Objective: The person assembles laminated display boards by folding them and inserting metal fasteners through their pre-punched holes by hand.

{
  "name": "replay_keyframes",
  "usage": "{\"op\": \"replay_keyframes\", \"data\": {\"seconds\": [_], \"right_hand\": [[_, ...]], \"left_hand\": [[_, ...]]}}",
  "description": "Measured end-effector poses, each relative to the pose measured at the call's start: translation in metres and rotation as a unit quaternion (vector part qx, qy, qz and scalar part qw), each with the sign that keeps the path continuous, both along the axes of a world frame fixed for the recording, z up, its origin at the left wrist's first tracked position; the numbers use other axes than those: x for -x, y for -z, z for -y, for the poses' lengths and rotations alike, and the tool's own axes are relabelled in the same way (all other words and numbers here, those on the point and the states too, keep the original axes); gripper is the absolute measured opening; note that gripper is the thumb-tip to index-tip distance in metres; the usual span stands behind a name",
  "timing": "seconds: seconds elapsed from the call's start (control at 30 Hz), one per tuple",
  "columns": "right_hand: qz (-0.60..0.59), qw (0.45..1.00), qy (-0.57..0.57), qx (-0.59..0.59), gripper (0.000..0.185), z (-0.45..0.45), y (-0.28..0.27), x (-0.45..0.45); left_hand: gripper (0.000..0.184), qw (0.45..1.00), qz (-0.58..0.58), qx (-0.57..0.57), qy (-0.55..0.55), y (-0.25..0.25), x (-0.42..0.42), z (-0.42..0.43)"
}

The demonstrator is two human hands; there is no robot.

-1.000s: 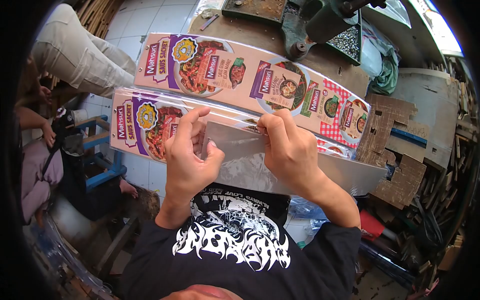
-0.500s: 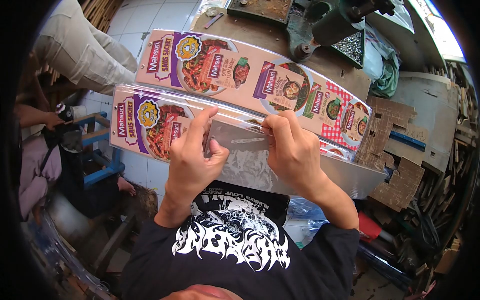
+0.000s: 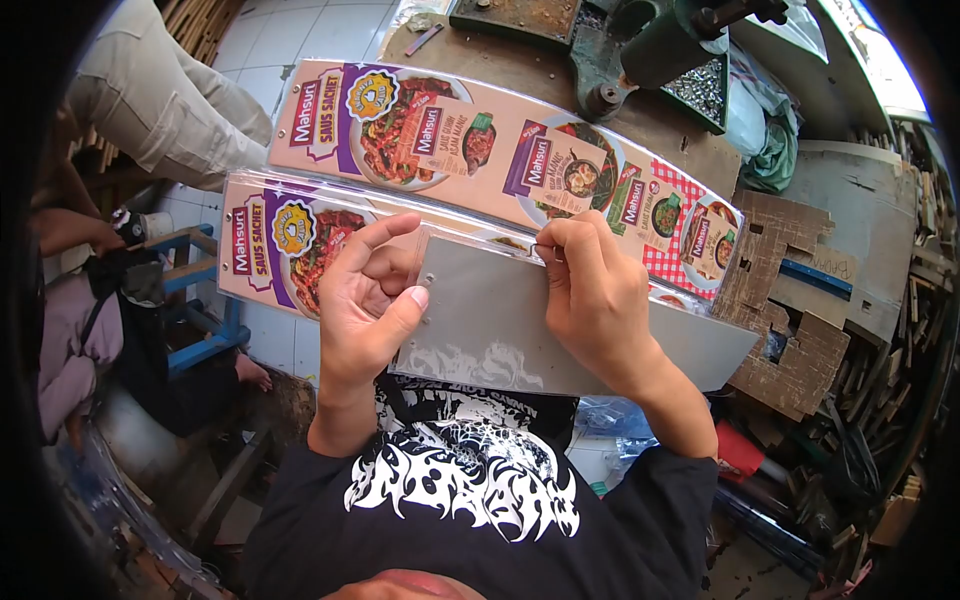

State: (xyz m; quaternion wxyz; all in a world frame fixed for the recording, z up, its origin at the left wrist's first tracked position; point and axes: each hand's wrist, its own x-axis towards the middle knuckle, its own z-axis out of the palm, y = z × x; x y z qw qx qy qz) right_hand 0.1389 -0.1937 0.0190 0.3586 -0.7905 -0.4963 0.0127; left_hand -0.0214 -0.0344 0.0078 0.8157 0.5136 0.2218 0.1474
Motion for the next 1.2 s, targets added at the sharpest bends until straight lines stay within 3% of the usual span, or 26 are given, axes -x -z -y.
{"op": "replay_keyframes", "data": {"seconds": [0.17, 0.43, 0.77, 0.97, 1.2], "right_hand": [[0.014, 1.0, 0.001, 0.003, 0.019, 0.001, 0.0, 0.0], [0.036, 0.999, 0.002, -0.002, 0.02, 0.001, -0.002, 0.002], [0.052, 0.999, -0.011, -0.006, 0.023, 0.0, 0.003, 0.002], [0.05, 0.999, -0.01, -0.012, 0.024, -0.001, 0.006, 0.0], [0.048, 0.999, -0.015, -0.013, 0.024, -0.001, 0.007, 0.0]], "left_hand": [[0.055, 1.0, -0.013, 0.014, 0.009, 0.002, 0.001, -0.001], [0.037, 1.0, -0.007, -0.001, -0.01, 0.004, 0.0, 0.0], [0.035, 0.999, 0.012, 0.001, -0.035, 0.012, 0.0, 0.001], [0.024, 0.999, -0.03, 0.003, 0.029, 0.018, 0.0, -0.006], [0.017, 0.999, -0.027, -0.021, -0.006, 0.015, -0.003, 0.0]]}}
